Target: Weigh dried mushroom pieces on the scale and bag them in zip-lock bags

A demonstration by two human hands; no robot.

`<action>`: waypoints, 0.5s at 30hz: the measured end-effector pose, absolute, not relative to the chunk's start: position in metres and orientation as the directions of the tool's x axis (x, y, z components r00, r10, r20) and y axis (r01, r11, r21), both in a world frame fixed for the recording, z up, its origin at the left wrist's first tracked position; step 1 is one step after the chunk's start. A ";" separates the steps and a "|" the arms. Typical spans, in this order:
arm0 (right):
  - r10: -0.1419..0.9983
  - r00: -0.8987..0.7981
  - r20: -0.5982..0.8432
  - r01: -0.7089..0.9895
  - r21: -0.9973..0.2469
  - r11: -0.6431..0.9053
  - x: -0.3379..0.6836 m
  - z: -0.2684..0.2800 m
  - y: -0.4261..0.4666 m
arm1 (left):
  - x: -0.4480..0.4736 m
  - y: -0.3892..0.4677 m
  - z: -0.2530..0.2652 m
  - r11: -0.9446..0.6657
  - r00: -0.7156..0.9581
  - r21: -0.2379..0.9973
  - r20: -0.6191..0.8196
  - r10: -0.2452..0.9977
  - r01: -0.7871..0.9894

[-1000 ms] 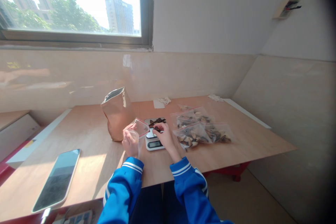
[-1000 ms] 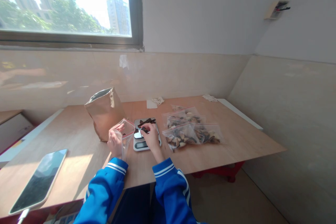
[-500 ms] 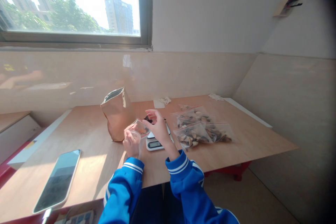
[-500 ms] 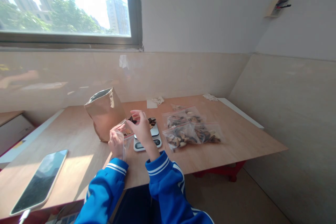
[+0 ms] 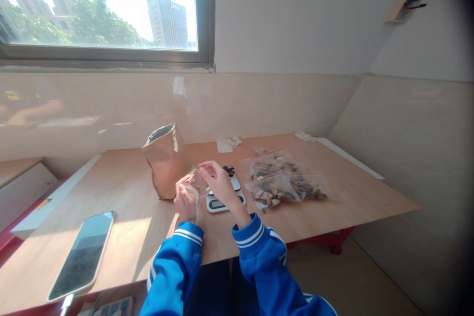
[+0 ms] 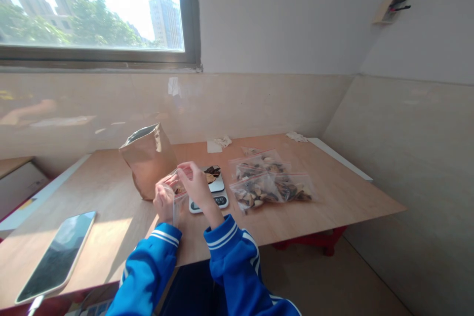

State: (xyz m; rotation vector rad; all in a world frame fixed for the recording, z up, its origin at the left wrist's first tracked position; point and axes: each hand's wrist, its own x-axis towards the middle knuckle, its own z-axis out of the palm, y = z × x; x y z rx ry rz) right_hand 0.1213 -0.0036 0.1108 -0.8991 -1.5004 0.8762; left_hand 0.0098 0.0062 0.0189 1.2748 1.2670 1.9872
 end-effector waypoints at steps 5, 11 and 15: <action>0.873 0.081 0.482 0.127 -0.873 0.470 0.133 0.099 0.009 | 0.014 0.003 0.023 -0.504 -0.567 0.859 0.460 0.683 0.089; 0.840 0.064 0.539 0.431 -0.774 0.464 0.150 0.071 0.029 | 0.013 0.000 0.025 -0.516 -0.629 0.845 0.479 0.613 0.141; 0.884 -0.140 0.447 0.719 -0.568 0.401 0.142 0.046 0.037 | 0.010 0.002 0.022 -0.499 -0.630 0.848 0.488 0.603 0.179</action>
